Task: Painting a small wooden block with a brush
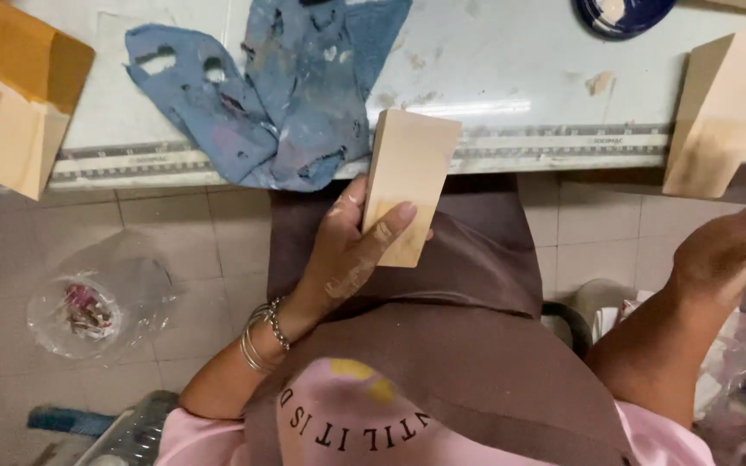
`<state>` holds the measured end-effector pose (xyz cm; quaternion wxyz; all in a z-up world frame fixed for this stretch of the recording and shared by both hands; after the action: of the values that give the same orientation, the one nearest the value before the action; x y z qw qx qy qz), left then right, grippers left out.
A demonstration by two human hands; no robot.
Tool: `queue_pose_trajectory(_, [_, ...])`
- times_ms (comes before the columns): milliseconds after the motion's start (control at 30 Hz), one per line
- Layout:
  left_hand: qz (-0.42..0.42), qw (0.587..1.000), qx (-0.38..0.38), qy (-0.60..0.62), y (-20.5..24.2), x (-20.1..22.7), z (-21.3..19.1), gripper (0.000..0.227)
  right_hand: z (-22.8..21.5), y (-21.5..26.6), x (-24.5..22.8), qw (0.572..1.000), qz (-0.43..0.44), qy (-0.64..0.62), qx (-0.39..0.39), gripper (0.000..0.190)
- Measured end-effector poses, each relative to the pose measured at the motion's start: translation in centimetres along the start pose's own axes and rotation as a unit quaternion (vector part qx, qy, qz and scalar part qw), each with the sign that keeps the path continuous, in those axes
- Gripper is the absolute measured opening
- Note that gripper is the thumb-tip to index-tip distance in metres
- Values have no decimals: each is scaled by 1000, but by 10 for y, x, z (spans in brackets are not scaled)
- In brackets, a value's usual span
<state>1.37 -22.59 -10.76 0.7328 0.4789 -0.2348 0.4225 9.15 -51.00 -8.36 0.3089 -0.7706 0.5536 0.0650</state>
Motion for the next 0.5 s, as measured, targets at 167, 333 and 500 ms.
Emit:
queue_pose_trajectory(167, [167,900,73,-395,3,5,-2,44,-10,-5,-29,978,-70,-170,95,43])
queue_pose_trajectory(333, [451,705,141,-529,3,26,0,25,-8,-13,-31,945,-71,-260,186,23])
queue_pose_trajectory(500, [485,701,126,-507,-12,26,-6,26,5,-39,-45,924,-126,-301,198,19])
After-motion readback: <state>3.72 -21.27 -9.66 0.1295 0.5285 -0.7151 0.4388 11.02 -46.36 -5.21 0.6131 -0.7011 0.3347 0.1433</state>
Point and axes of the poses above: each hand's wrist, its own y-axis away from the middle knuckle, its own z-axis out of the palm, x = y × z, the point moved 2 cm from there along -y, towards the middle knuckle, and after that the axes turned 9 degrees about -x, right-handed, at the moved point
